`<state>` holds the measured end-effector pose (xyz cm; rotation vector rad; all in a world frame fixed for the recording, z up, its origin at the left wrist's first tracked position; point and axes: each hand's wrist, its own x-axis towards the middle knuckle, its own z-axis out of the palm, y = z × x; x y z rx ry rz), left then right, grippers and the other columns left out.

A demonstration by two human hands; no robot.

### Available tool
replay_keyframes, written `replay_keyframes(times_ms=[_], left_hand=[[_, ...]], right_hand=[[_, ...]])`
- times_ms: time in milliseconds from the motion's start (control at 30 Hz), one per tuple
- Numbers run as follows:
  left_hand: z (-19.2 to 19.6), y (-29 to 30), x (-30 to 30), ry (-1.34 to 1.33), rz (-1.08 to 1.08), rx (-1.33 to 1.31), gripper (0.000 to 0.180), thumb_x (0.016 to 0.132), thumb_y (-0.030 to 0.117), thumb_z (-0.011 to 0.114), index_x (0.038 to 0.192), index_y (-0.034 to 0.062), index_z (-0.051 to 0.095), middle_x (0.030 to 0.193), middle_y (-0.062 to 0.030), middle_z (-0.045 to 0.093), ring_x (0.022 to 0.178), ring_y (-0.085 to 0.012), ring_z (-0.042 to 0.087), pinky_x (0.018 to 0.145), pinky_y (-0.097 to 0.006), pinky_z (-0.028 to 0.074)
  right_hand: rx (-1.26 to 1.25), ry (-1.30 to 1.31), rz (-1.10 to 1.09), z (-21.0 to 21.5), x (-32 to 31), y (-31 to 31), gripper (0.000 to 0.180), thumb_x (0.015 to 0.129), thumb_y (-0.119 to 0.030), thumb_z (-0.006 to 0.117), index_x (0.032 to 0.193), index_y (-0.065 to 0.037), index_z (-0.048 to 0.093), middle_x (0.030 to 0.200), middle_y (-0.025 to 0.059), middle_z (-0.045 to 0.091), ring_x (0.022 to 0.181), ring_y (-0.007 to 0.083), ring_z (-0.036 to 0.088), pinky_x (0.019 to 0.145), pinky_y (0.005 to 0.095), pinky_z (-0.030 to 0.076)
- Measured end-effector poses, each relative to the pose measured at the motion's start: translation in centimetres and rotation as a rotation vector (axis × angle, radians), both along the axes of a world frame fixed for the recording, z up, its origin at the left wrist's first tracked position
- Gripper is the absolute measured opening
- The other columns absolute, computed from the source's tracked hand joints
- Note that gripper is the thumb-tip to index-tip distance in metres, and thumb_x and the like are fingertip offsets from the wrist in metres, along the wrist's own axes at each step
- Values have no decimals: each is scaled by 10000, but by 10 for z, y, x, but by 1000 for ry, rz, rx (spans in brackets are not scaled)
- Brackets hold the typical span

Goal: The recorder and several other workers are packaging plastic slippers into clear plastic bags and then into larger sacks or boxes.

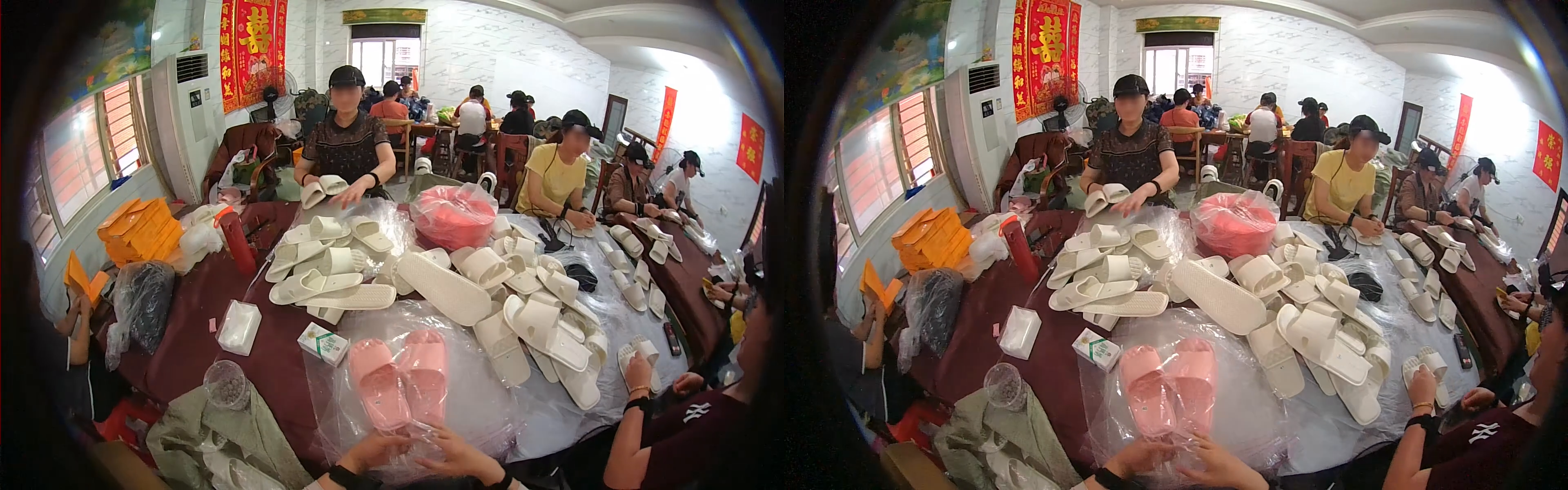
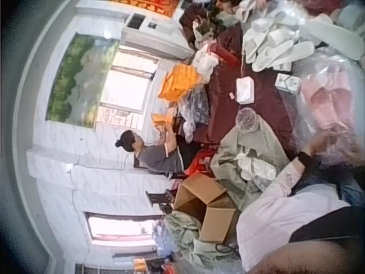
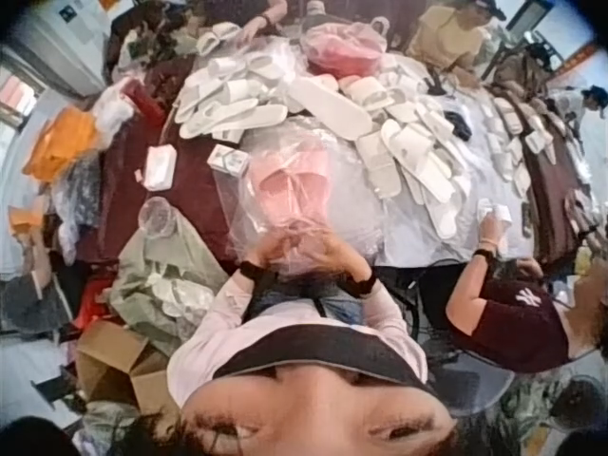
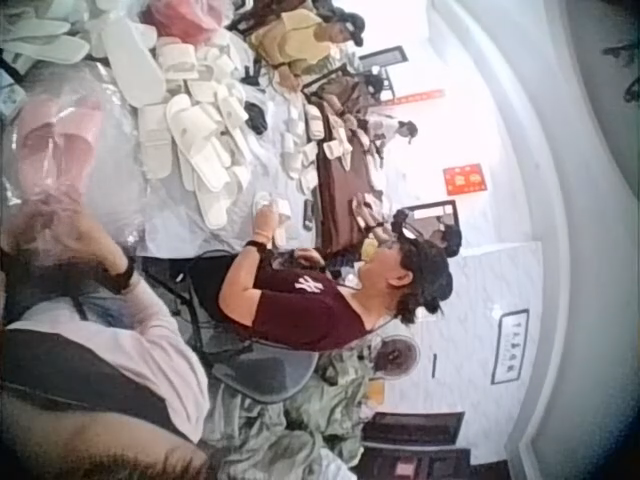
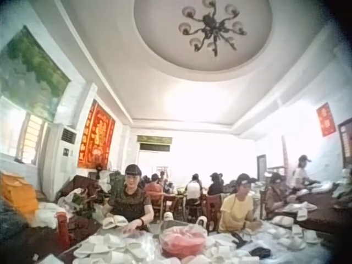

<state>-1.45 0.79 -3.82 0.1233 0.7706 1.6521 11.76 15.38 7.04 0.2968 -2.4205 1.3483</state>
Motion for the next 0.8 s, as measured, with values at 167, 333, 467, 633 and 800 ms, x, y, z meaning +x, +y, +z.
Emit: replay_keyframes(times_ms=[167, 333, 467, 633, 800], left_hand=[[17, 4, 2, 164, -50, 36, 268, 808, -6, 595, 1075, -5, 579, 979, -63, 629, 806, -117, 554, 699, -251, 447], [20, 4, 2, 374, -71, -49, 241, 799, -11, 591, 1040, -3, 600, 996, -64, 639, 792, -100, 541, 666, -230, 433], [37, 8, 8, 348, 1, -119, 231, 805, -14, 581, 1035, -5, 602, 955, -61, 641, 758, -96, 549, 634, -203, 430], [65, 10, 16, 378, 129, -21, 216, 818, 44, 597, 1029, 0, 603, 921, -68, 639, 749, -107, 566, 634, -197, 432], [119, 8, 31, 412, -61, -168, 207, 897, 147, 541, 1064, 33, 587, 867, 8, 595, 752, -121, 554, 647, -291, 466]], right_hand=[[-431, -153, -205, -22, 27, 29, 378, 844, -258, 596, 1137, -22, 557, 1261, 171, 496, 1176, 317, 460, 967, 408, 378], [-1031, -304, -650, -39, 24, 18, 323, 887, -301, 531, 1067, -40, 588, 1066, 142, 585, 992, 230, 559, 851, 357, 435], [-148, -621, -592, 10, 25, -26, 388, 830, -319, 591, 1084, -28, 552, 1027, 168, 574, 956, 275, 549, 782, 368, 448], [335, -308, -575, -10, 18, -65, 715, 681, -381, 718, 1194, 27, 431, 890, 275, 582, 821, 418, 583, 698, 462, 482], [315, -333, -639, -34, 13, -62, 445, 736, -272, 667, 1045, 9, 514, 770, 228, 581, 689, 381, 584, 599, 450, 483]])
